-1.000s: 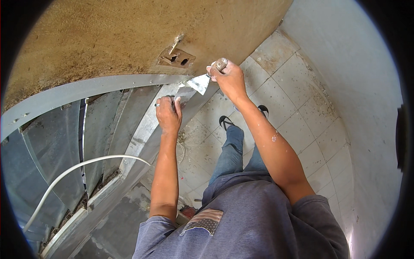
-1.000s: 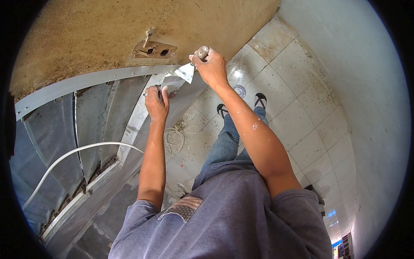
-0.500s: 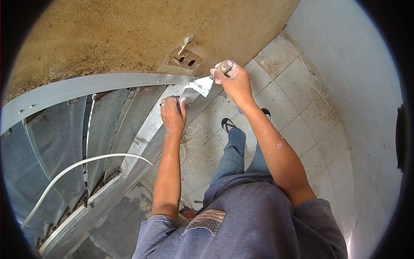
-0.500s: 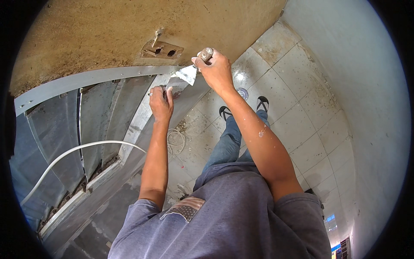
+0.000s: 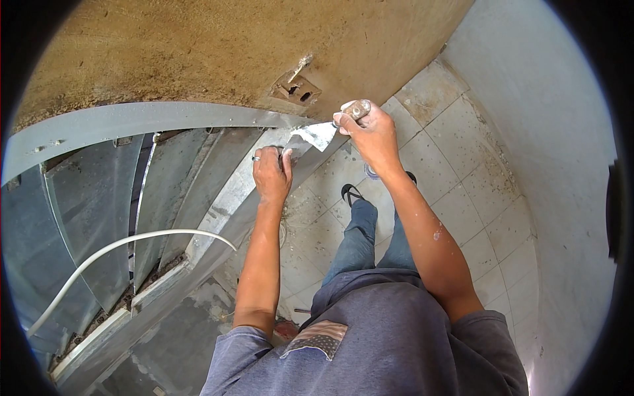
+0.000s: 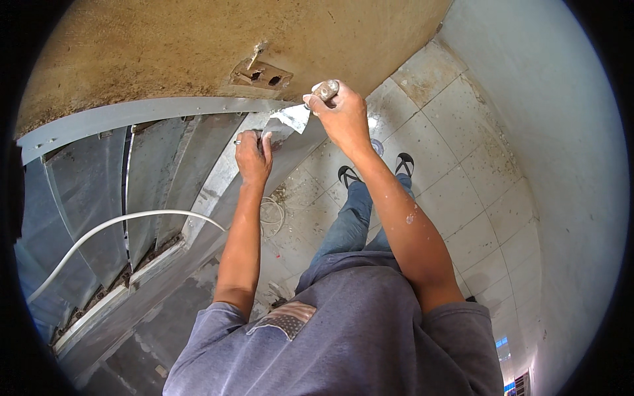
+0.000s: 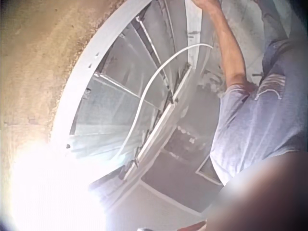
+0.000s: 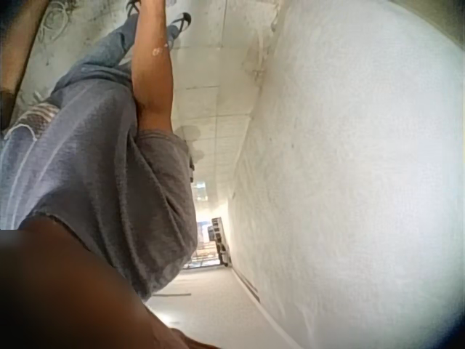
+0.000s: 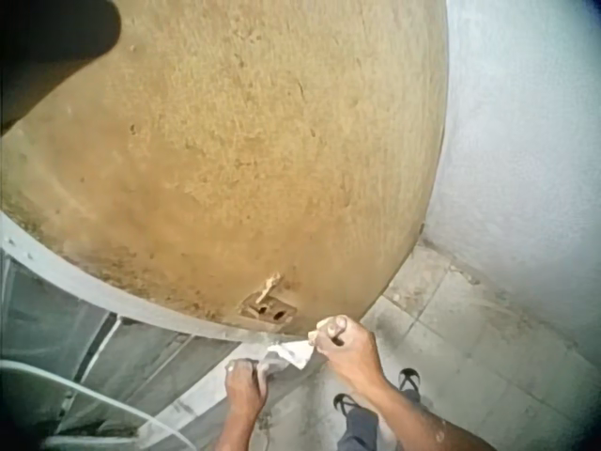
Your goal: Apply plaster or filler to a wall and window frame using putty knives.
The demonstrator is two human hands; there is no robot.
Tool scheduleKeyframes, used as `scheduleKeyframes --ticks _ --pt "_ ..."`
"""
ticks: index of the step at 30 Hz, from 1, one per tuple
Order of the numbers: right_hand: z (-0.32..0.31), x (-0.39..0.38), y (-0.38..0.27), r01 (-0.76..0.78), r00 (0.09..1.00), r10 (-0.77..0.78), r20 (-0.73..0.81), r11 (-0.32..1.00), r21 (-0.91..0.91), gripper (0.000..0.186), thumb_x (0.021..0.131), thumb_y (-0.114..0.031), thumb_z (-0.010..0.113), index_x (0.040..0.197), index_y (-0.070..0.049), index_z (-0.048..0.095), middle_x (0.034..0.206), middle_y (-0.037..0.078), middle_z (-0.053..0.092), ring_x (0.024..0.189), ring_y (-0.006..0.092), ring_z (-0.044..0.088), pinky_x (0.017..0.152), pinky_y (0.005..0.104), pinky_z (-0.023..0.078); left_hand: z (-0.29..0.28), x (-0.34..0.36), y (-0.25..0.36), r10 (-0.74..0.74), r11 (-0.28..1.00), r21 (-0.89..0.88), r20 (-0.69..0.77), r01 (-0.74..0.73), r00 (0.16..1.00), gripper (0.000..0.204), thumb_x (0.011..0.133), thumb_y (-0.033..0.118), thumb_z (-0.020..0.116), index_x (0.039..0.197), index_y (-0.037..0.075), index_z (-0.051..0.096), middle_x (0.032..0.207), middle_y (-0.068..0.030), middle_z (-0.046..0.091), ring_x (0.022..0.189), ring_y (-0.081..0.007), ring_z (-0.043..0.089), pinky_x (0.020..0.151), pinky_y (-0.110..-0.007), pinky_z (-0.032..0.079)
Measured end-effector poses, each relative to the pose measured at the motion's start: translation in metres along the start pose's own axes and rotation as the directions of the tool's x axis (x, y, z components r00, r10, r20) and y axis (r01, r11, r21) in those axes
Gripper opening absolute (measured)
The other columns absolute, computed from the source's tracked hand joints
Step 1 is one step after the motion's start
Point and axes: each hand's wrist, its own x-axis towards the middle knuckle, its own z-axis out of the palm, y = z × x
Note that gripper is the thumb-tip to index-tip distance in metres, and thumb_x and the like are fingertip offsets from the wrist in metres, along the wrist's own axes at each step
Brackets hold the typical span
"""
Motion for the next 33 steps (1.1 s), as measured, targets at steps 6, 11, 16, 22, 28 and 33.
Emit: scheduleKeyframes --ticks 6,11,16,22,28,33 --pt "-0.023 -0.009 -0.009 -0.104 0.993 0.087 0.083 0.966 0.236 0.018 0.085 -0.009 0.067 0.096 0.003 0.058 0.089 0.011 0.065 0.080 0.0139 0.064 0.071 0.0261 0.053 -0.003 -0.001 -0.002 0.003 1.000 0.004 0.000 -0.003 1.000 0.019 0.081 0.012 0.068 0.082 0.002 0.052 0.081 -0.0155 0.055 0.079 -0.0352 0.052 0.069 -0.044 0.043" --pt "-0.062 -0.020 0.012 -0.227 0.972 0.232 0.037 0.886 0.404 0.021 0.085 -0.013 0.066 0.098 0.001 0.057 0.097 0.014 0.065 0.086 0.0194 0.064 0.077 0.0309 0.054 -0.003 -0.005 -0.001 0.013 0.999 -0.038 -0.012 -0.014 1.000 0.019 0.080 0.011 0.069 0.081 0.002 0.052 0.081 -0.0154 0.055 0.078 -0.0348 0.052 0.069 -0.044 0.043" --pt "-0.089 -0.037 0.038 -0.368 0.913 0.408 0.002 0.822 0.436 0.022 0.088 -0.020 0.065 0.101 -0.004 0.057 0.106 0.015 0.065 0.087 0.0176 0.061 0.081 0.0307 0.048 -0.010 -0.021 -0.002 0.003 0.999 -0.053 -0.012 -0.004 1.000 0.018 0.080 0.009 0.069 0.082 0.001 0.052 0.080 -0.0158 0.054 0.077 -0.0353 0.052 0.068 -0.044 0.042" --pt "-0.100 -0.054 0.064 -0.416 0.889 0.456 0.036 0.772 0.480 0.023 0.088 -0.020 0.065 0.103 -0.003 0.057 0.106 0.015 0.065 0.087 0.0173 0.061 0.082 0.0305 0.048 -0.035 -0.054 -0.013 -0.072 0.995 -0.075 -0.075 0.066 0.995 0.017 0.080 0.005 0.067 0.080 -0.001 0.051 0.077 -0.0173 0.051 0.072 -0.0359 0.049 0.065 -0.044 0.040" --pt "-0.079 -0.058 0.071 -0.406 0.889 0.457 0.031 0.753 0.518 0.023 0.088 -0.017 0.065 0.103 -0.001 0.056 0.106 0.017 0.064 0.088 0.0184 0.062 0.084 0.0314 0.050 -0.049 -0.068 -0.009 -0.154 0.986 -0.070 -0.049 0.151 0.987 0.016 0.081 0.005 0.067 0.077 0.000 0.052 0.075 -0.0154 0.052 0.072 -0.0340 0.049 0.064 -0.043 0.040" --pt "-0.061 -0.056 0.069 -0.400 0.898 0.436 0.057 0.755 0.519 0.025 0.088 -0.017 0.065 0.104 0.000 0.055 0.107 0.018 0.063 0.088 0.0185 0.062 0.084 0.0315 0.050 -0.034 -0.040 0.001 -0.035 0.996 -0.082 -0.039 0.031 0.999 0.016 0.081 0.009 0.068 0.080 0.001 0.054 0.077 -0.0152 0.054 0.073 -0.0345 0.051 0.065 -0.042 0.042"
